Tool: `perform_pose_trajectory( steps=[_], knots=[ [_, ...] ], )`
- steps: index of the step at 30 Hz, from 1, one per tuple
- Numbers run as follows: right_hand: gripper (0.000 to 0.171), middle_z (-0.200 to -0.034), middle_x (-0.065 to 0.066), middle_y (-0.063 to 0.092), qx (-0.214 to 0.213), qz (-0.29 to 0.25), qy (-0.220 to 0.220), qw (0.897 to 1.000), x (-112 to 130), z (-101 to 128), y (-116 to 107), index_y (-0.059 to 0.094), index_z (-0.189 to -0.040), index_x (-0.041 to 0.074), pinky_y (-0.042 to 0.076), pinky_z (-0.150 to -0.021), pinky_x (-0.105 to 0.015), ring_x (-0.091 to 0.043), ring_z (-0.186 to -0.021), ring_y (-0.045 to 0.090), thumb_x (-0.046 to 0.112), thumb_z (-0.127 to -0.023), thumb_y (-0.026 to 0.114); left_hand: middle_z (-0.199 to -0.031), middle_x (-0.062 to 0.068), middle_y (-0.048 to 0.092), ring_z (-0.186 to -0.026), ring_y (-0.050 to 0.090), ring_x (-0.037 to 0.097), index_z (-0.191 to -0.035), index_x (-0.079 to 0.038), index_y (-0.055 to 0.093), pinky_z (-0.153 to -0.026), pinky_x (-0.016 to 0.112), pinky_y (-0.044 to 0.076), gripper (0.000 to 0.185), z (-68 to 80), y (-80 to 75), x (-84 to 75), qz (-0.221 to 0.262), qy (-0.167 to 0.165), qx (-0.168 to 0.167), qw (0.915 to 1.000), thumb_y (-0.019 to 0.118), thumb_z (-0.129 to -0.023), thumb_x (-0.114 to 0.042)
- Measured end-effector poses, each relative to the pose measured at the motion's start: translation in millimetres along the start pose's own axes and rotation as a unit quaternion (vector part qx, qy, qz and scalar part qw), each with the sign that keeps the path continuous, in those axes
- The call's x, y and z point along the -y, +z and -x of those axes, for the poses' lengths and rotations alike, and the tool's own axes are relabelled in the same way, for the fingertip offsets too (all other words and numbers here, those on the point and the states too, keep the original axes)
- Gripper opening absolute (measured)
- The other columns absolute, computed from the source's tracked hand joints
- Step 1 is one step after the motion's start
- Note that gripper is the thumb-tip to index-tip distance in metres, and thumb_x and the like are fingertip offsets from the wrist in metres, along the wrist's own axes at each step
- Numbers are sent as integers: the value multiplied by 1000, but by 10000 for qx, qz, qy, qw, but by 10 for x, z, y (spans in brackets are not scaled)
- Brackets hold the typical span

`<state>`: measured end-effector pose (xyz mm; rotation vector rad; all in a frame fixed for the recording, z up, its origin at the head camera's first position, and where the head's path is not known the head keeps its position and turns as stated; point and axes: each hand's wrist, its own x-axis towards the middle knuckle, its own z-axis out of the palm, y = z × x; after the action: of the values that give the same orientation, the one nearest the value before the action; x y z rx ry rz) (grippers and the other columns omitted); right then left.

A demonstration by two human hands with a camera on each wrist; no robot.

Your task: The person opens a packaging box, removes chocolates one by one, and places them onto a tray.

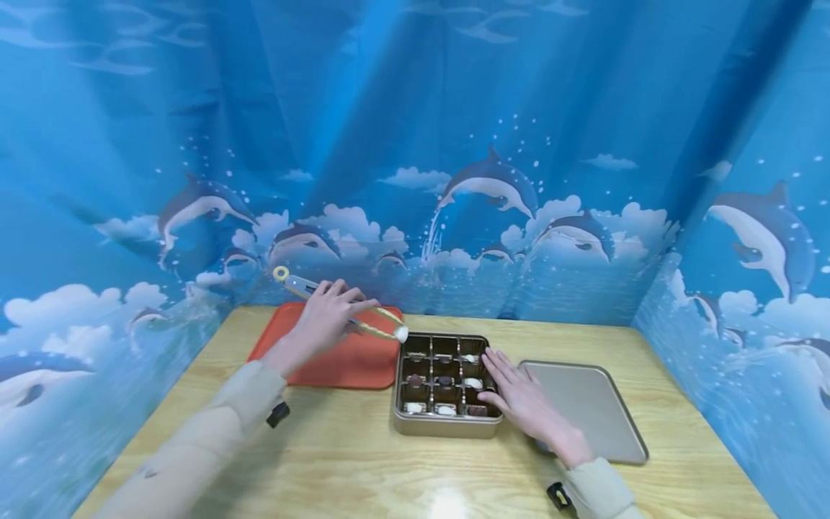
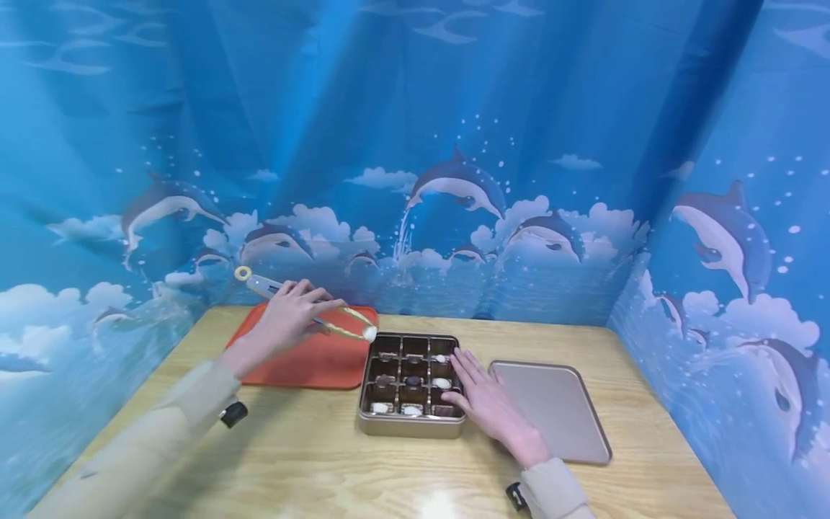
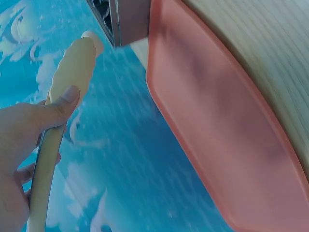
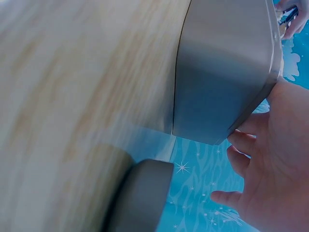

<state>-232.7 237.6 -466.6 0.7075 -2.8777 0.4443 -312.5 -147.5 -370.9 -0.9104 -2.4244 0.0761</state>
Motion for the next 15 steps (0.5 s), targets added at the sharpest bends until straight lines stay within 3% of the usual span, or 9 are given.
perform_pose_trajectory(
  steps=[8,15],
  knots=[
    [74,-165,-14,22,-19,30,-7,10000,-14,3,7,28,-158,3,12,-118,-64,-35,-152,21,48,-103,50,-107,7,70,-91,52,30,-127,-21,73,-79,45,40,54,254,-167,350,-251,-507,61,9984,90,-75,-23],
    [74,-164,-16,25,-51,14,-57,10000,-3,5,4,29,-158,2,13,-118,-65,-36,-151,22,47,-103,50,-111,11,70,-96,53,34,-129,-18,72,-81,48,39,53,506,-209,700,-446,-1226,485,9903,88,-79,-16]
  ],
)
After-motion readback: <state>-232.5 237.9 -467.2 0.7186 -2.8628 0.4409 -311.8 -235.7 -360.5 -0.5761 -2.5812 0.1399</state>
